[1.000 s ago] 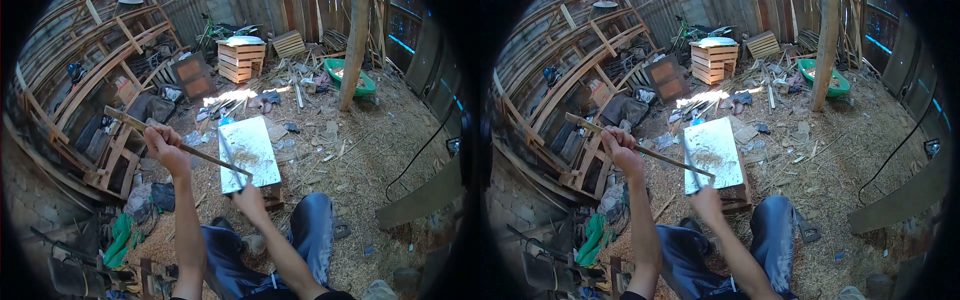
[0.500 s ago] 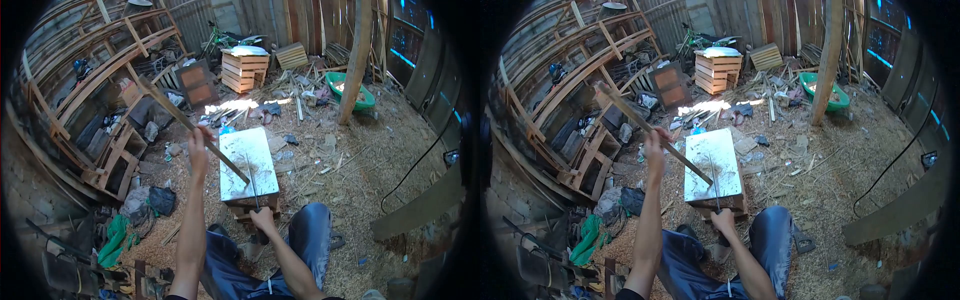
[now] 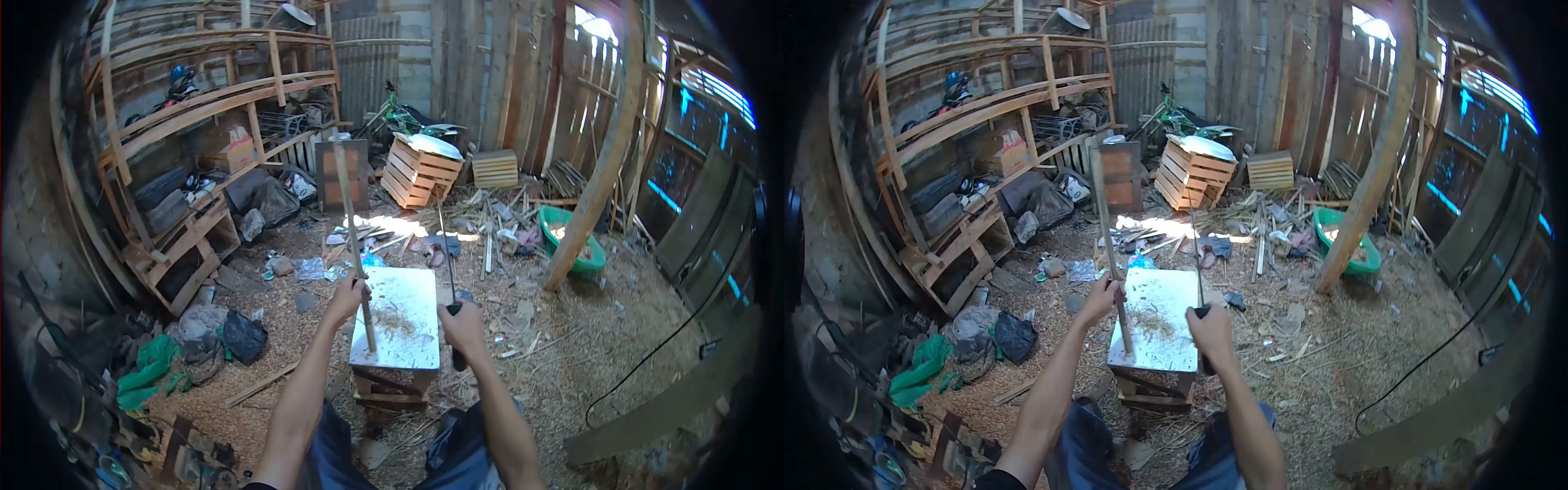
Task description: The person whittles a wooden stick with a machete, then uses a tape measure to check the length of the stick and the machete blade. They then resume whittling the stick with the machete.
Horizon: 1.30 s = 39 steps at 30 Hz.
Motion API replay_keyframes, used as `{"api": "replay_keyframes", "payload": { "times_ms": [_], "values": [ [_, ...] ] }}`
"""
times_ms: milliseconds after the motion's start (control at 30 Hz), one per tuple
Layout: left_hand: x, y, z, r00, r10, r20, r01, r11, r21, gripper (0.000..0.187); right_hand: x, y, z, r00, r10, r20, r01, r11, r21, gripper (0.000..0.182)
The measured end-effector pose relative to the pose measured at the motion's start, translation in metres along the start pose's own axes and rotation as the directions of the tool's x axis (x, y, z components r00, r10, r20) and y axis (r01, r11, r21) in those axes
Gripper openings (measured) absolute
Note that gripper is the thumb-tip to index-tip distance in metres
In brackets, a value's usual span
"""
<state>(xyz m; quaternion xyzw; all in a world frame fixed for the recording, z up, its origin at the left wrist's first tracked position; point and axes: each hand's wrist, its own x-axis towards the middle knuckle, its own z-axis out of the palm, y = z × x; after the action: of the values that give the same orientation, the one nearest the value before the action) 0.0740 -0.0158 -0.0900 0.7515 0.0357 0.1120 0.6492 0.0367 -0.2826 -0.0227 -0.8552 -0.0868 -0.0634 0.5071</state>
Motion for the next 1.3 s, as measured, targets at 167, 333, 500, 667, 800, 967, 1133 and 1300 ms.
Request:
{"api": "replay_keyframes", "payload": {
  "times_ms": [167,333,500,667,800,967,1133,1300],
  "values": [
    [0.034,-0.047,-0.033,0.978,0.014,-0.206,0.037,0.971,0.238,0.028,0.017,0.073,0.007,0.981,-0.193,-0.008,0.183,0.945,-0.272,0.034],
    [-0.010,0.003,-0.033,0.952,0.111,-0.285,0.052,0.859,0.509,0.034,-0.003,0.062,-0.001,0.997,-0.061,0.038,0.072,0.888,-0.453,0.034],
    [-0.026,0.037,-0.022,0.988,0.033,-0.148,0.049,0.853,0.520,0.032,-0.009,0.053,-0.003,0.997,-0.076,-0.018,0.065,0.932,-0.358,0.036],
    [-0.025,0.036,-0.014,0.995,0.073,0.070,-0.100,0.809,0.580,0.027,-0.004,0.054,-0.003,0.984,-0.104,-0.146,0.062,0.960,-0.272,0.036],
    [-0.019,0.002,-0.014,0.950,0.153,0.274,-0.303,0.673,0.675,0.026,0.005,0.054,0.003,0.957,-0.161,-0.240,0.138,0.984,-0.111,0.034],
    [-0.038,0.041,0.011,0.917,-0.045,0.396,-0.269,0.665,0.697,0.025,0.007,0.049,0.006,0.987,-0.013,-0.158,0.002,0.998,-0.070,0.041],
    [-0.048,0.070,0.019,0.856,-0.238,0.458,-0.109,0.784,0.611,0.026,0.008,0.057,0.008,0.999,0.033,-0.020,-0.035,0.987,-0.160,0.048],
    [-0.049,0.068,0.009,0.833,-0.204,0.515,-0.178,0.782,0.597,0.024,0.006,0.066,0.005,0.996,-0.064,0.066,0.084,0.929,-0.360,0.049]
  ]
}}
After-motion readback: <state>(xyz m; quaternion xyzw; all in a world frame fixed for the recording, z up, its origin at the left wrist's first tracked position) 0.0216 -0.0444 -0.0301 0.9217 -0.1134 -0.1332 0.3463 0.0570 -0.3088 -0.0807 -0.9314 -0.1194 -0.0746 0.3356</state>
